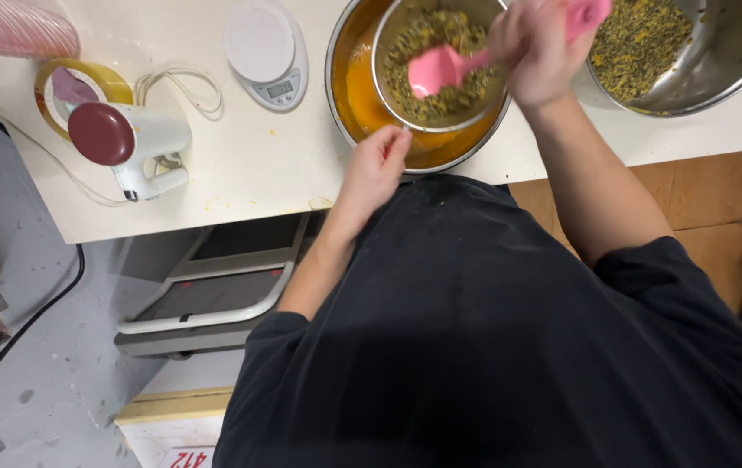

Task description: Straining passion fruit seeds and pulp through a mesh strainer to extract juice.

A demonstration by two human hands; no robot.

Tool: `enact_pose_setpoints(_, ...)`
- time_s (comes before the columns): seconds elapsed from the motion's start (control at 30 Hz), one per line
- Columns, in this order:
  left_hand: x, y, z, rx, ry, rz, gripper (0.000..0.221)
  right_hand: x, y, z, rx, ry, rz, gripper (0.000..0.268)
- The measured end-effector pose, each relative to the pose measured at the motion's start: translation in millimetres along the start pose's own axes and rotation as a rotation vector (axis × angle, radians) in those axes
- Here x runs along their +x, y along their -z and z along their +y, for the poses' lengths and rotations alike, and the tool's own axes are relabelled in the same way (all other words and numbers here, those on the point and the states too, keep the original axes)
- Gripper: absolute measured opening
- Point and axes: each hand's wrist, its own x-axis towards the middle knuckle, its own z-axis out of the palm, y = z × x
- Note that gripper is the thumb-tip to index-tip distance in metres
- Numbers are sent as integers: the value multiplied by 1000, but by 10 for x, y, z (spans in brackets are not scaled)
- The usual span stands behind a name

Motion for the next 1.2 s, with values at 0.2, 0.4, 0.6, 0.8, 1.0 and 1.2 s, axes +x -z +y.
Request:
enact_pose_setpoints(0.2, -85, 31, 189, 147, -74, 3, 27, 156, -39, 149, -15, 88, 8, 37)
enact_pose_setpoints(0.4, -70, 51, 192, 176, -121, 41, 28, 190, -213, -47, 4, -43, 27, 40)
enact_pose_setpoints(0.6, -10, 91, 147, 162, -39, 51, 30, 70, 103, -183, 96, 44, -53, 40)
enact_pose_setpoints(0.8, -30, 67, 105, 166, -5, 11, 30, 294, -282, -973, -495, 287, -512, 50)
enact_pose_setpoints(1.0, -14, -26, 134, 179, 14, -38, 29, 29, -385, -499, -163, 151, -250, 43)
enact_pose_setpoints(1.2, -61, -9, 181, 124, -53, -35, 29, -74, -79, -321, 285, 46, 65, 27)
